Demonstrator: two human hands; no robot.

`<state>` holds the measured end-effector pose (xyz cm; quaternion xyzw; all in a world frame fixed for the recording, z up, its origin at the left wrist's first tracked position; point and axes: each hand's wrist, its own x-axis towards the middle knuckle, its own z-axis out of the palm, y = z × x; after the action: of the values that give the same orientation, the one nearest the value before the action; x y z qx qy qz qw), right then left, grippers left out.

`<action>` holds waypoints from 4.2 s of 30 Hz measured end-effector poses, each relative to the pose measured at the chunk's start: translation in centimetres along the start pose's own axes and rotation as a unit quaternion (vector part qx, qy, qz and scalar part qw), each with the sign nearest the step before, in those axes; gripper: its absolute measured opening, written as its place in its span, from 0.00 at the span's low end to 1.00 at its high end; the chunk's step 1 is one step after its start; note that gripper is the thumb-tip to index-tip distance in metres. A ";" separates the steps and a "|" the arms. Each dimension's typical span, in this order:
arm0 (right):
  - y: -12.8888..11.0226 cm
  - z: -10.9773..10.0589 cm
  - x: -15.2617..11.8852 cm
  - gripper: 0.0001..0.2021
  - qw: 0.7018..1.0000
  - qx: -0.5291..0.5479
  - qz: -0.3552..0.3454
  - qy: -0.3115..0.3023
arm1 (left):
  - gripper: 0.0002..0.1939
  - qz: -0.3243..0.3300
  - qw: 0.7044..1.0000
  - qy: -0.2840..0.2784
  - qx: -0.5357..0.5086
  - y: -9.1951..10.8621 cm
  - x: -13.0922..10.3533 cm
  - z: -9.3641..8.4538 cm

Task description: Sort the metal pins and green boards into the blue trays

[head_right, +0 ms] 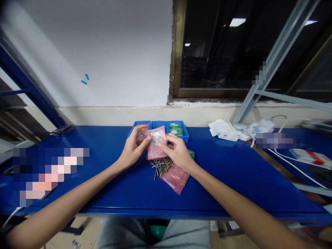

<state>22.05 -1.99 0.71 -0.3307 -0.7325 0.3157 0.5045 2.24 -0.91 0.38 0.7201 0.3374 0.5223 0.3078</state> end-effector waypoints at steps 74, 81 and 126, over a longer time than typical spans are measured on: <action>-0.7 0.6 -1.5 0.05 0.942 -0.275 -0.191 -0.005 | 0.07 0.181 0.944 -0.110 0.254 -0.5 -0.9 0.7; -0.2 0.5 -1.4 0.19 0.930 -0.278 -0.231 -0.060 | 0.17 0.160 0.960 -0.066 0.221 -0.5 -0.5 0.4; 5.6 1.1 14.0 0.18 0.976 -0.140 0.085 0.145 | 0.17 -0.011 0.949 -0.158 0.271 -8.6 9.6 -10.0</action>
<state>18.09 12.32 3.36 -0.5014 -0.6577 0.2010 0.5250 -6.63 12.75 1.36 0.8459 0.4214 0.2871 0.1561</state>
